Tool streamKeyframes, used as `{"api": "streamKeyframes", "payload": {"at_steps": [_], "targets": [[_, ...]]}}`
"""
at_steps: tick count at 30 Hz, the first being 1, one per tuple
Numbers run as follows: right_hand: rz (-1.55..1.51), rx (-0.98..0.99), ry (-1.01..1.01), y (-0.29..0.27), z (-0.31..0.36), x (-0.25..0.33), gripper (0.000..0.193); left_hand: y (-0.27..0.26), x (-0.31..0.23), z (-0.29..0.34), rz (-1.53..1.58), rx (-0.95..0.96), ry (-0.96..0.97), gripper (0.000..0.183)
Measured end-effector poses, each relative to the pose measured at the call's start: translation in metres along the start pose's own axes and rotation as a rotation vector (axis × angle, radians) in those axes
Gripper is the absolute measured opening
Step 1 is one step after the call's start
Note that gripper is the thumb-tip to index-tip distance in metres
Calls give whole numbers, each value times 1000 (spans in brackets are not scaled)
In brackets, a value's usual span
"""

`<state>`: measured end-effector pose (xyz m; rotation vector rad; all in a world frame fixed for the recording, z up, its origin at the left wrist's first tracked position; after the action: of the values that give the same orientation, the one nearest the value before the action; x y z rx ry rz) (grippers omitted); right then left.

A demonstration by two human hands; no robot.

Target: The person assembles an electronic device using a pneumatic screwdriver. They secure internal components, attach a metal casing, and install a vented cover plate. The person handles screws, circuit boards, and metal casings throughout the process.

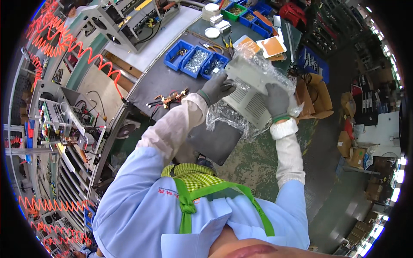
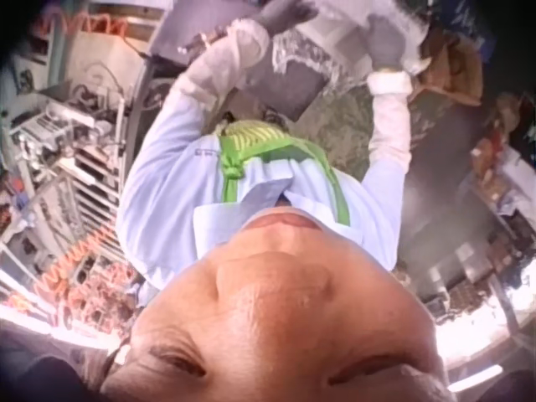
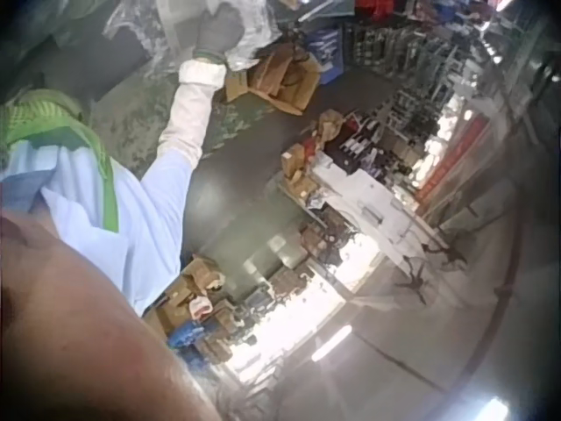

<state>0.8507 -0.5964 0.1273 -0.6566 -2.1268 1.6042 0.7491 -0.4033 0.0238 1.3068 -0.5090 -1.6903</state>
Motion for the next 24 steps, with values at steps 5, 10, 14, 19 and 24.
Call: {"api": "streamKeyframes", "payload": {"at_steps": [5, 10, 14, 19, 24], "targets": [[-82, 141, 42, 24, 24, 11, 43, -3, 17, -14, -1811, 264, 666, 21], [-177, 31, 24, 24, 9, 15, 45, -3, 24, -29, -1003, 211, 670, 18], [-84, 90, 31, 37, -15, 35, 43, 6, 33, -44, -719, 45, 103, 24], [-45, 33, 126, -31, -53, 13, 36, 3, 18, -32, -1578, 7, 152, 39], [-789, -209, 210, -111, -54, -18, 35, 10, 21, -98, -1879, -46, 385, 27]]}}
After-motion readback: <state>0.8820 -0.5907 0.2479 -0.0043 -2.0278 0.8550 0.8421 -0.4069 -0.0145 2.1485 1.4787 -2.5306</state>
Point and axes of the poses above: each hand's wrist, its own z-axis away from the middle knuckle, its own y-axis out of the palm, x = y × z, the point moved 4 cm from there along -z, towards the middle knuckle, and after that the axes turned 1 degree about z, right-handed, at the moved point
